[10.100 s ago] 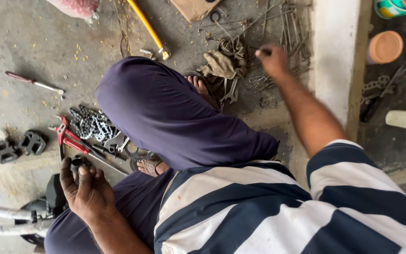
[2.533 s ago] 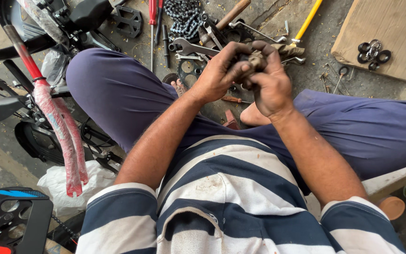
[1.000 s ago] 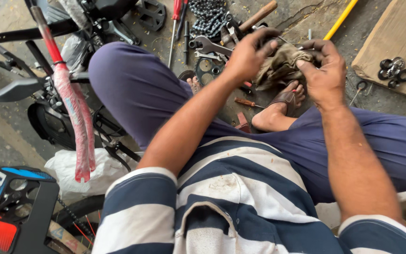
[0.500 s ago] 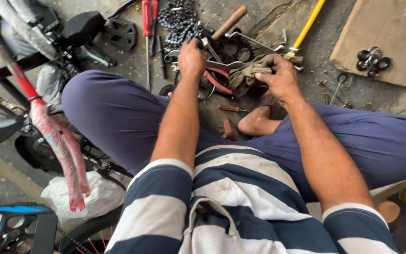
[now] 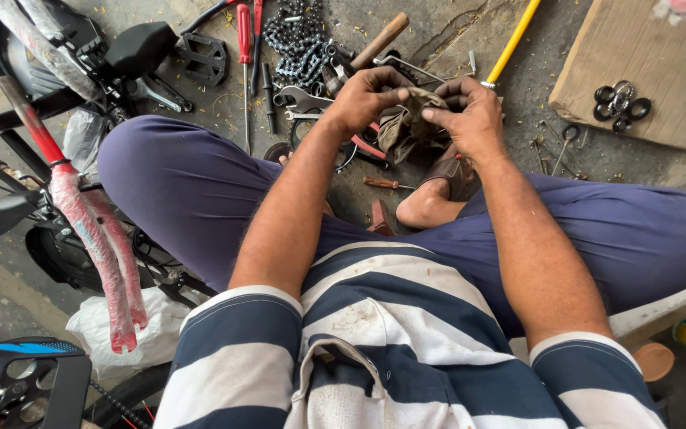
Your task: The person sits on the ground of a bicycle repair shop and packs grease into a bicycle hub bearing assembly by hand, scooping grease from a tin and pressing it into the bearing rings. They wipe parts and hands with a rag and use a wrench on the hub components.
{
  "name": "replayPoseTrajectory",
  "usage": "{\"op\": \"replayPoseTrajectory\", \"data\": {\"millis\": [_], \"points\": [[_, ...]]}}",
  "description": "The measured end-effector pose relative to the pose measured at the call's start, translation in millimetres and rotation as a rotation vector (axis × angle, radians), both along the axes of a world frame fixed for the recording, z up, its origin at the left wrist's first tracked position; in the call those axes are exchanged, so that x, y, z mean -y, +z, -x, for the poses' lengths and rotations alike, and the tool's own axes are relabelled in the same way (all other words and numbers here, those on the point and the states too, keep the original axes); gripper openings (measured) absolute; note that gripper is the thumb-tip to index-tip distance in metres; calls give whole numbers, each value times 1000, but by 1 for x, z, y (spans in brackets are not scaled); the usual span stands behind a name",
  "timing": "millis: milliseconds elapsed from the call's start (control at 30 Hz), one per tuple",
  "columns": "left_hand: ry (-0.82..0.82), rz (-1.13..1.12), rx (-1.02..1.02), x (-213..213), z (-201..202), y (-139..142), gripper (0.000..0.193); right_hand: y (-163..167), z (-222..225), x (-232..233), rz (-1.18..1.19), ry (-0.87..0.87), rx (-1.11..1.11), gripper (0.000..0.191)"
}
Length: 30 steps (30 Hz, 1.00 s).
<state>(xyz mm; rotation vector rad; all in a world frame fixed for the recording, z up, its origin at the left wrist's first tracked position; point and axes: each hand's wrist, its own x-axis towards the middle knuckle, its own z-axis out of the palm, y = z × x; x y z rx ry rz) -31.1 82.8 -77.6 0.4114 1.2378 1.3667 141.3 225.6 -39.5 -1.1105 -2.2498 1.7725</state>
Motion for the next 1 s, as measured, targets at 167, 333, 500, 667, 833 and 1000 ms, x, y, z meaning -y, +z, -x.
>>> {"op": "replayPoseTrajectory", "data": {"millis": [167, 333, 500, 667, 833, 1000], "points": [[130, -94, 37, -1, -9, 7, 13, 6, -11, -2, -63, 185, -12, 33], [102, -168, -190, 5, -11, 16, 14, 33, -10, 4, -110, 359, 82, 38], [373, 99, -217, 7, -20, 24, 19, 58, -10, 27, 194, 132, -586, 20], [318, -98, 139, 28, -30, 32, 41, 49, -14, 29, 779, -152, -627, 15], [322, -130, 333, 39, -33, 39, 42, 20, -16, 37, 471, -21, -664, 18], [404, -165, 425, 41, -31, 37, 41, 16, -15, 44, 29, 63, -425, 35]]}}
